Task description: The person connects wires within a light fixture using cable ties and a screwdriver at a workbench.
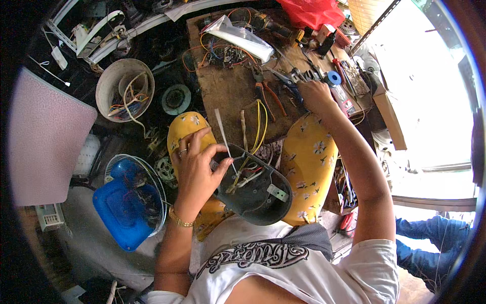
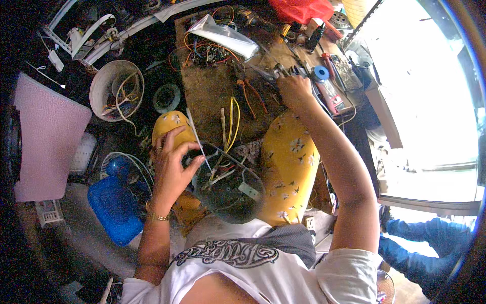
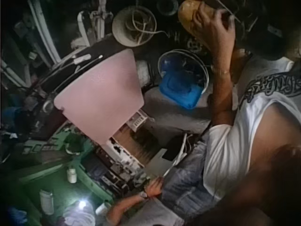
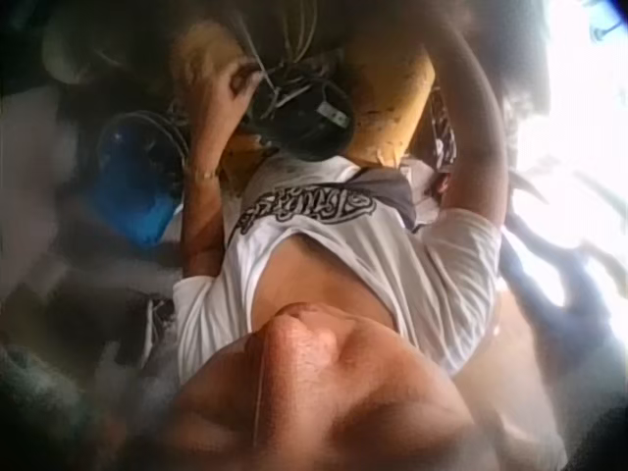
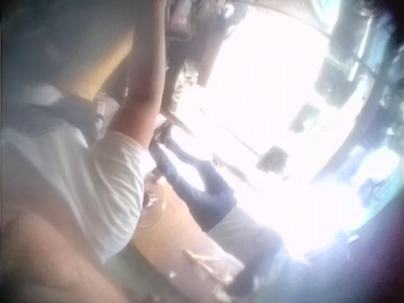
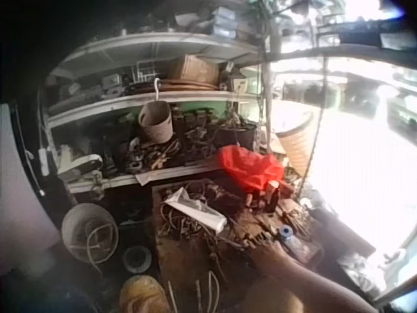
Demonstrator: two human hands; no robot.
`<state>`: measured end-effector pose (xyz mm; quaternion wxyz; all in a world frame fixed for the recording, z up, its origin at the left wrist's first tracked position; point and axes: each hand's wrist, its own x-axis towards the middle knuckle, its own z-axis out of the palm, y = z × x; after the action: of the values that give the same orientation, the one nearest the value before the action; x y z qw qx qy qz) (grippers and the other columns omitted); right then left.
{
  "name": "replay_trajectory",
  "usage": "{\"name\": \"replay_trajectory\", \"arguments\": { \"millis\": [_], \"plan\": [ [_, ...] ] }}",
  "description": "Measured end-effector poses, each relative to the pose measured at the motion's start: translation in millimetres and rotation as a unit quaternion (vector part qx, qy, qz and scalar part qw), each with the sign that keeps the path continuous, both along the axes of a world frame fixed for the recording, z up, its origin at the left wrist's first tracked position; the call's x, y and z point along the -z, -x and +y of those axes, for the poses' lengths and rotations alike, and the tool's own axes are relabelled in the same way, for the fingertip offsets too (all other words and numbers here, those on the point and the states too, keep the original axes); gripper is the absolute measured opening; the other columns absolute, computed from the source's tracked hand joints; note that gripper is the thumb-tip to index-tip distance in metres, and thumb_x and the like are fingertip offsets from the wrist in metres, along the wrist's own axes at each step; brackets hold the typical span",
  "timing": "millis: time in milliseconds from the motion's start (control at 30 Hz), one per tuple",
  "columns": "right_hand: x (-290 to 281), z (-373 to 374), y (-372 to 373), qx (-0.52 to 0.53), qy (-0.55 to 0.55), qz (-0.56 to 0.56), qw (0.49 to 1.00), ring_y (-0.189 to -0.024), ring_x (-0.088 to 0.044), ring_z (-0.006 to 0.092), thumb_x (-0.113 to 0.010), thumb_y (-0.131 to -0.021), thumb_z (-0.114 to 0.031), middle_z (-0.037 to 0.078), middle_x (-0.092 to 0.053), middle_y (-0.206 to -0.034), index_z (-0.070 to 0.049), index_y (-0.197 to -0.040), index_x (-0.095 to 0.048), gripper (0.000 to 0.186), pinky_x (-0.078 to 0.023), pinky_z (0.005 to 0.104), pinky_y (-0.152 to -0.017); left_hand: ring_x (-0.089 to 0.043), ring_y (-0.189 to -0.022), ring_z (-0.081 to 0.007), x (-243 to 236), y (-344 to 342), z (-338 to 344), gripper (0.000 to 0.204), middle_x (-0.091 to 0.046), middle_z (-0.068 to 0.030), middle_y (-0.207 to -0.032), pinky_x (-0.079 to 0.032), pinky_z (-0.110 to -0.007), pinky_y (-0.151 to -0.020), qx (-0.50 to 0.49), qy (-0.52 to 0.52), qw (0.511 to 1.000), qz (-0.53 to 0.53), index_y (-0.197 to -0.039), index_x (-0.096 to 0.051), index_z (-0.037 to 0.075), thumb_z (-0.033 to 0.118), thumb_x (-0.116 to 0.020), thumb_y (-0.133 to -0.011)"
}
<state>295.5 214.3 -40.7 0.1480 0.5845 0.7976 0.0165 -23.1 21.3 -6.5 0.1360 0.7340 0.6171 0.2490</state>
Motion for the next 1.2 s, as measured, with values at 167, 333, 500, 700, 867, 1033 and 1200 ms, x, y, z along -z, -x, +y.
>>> {"name": "replay_trajectory", "arguments": {
  "millis": [167,333,500,700,867,1033,1200],
  "plan": [
    [-9,-1,-25,-0.021,-0.061,0.048,0.997,-0.092,-0.073,0.0341,-0.064,-0.081,-0.013,0.020,-0.074,-0.094,-0.004,-0.093,-0.073,0.017,-0.059,0.0457,-0.076,-0.061,-0.111,-0.0309,11,0,12,0.015,-0.065,-0.0104,-0.117,-0.045,-0.041,-0.098,0.045,0.035,0.993,-0.101,-0.086,-0.074,0.007,0.010,-0.082,-0.074],
    [-83,-44,-63,-0.046,-0.007,0.346,0.937,-0.096,-0.071,0.0354,-0.064,-0.081,-0.003,0.022,-0.073,-0.101,-0.008,-0.119,-0.070,0.039,-0.053,0.0435,-0.089,-0.065,-0.106,-0.0293,17,6,8,0.011,-0.069,-0.0120,-0.111,-0.049,-0.038,-0.092,0.067,0.024,0.979,-0.189,-0.083,-0.072,0.004,0.005,-0.080,-0.076],
    [-143,-140,-21,-0.128,0.081,0.289,0.945,-0.089,-0.070,0.0271,-0.092,-0.061,-0.025,0.011,-0.073,-0.095,-0.005,-0.116,-0.072,0.062,-0.055,0.0385,-0.082,-0.069,-0.086,-0.0302,22,8,1,0.011,-0.073,-0.0107,-0.094,-0.051,-0.040,-0.080,0.078,-0.009,0.969,-0.232,-0.084,-0.067,0.003,0.008,-0.077,-0.081],
    [-141,-179,25,-0.195,0.158,0.214,0.944,-0.083,-0.068,0.0305,-0.082,-0.068,-0.022,0.009,-0.069,-0.089,-0.006,-0.120,-0.068,0.056,-0.055,0.0424,-0.074,-0.069,-0.084,-0.0301,20,10,-6,0.010,-0.073,-0.0089,-0.086,-0.052,-0.039,-0.075,0.064,0.018,0.969,-0.237,-0.087,-0.067,0.003,0.008,-0.075,-0.084],
    [-136,-177,31,-0.218,0.147,0.188,0.946,-0.085,-0.069,0.0292,-0.079,-0.073,-0.020,0.008,-0.066,-0.088,-0.006,-0.122,-0.066,0.053,-0.055,0.0426,-0.072,-0.069,-0.084,-0.0305,19,11,-5,0.011,-0.074,-0.0085,-0.088,-0.052,-0.040,-0.074,0.085,-0.001,0.969,-0.233,-0.086,-0.067,0.004,0.010,-0.075,-0.084],
    [-141,-169,38,-0.233,0.148,0.141,0.951,-0.086,-0.069,0.0283,-0.080,-0.074,-0.021,0.008,-0.066,-0.089,-0.008,-0.122,-0.066,0.052,-0.055,0.0422,-0.071,-0.069,-0.083,-0.0310,19,11,-5,0.010,-0.074,-0.0078,-0.088,-0.052,-0.040,-0.074,0.077,-0.003,0.969,-0.235,-0.086,-0.067,0.004,0.010,-0.075,-0.083],
    [-154,-162,39,-0.219,0.190,0.165,0.943,-0.090,-0.069,0.0278,-0.082,-0.072,-0.022,0.008,-0.067,-0.091,-0.011,-0.123,-0.066,0.054,-0.055,0.0421,-0.072,-0.069,-0.082,-0.0317,17,12,-5,0.009,-0.073,-0.0081,-0.088,-0.052,-0.040,-0.073,0.073,0.008,0.969,-0.235,-0.086,-0.067,0.005,0.010,-0.075,-0.083]
  ]
}}
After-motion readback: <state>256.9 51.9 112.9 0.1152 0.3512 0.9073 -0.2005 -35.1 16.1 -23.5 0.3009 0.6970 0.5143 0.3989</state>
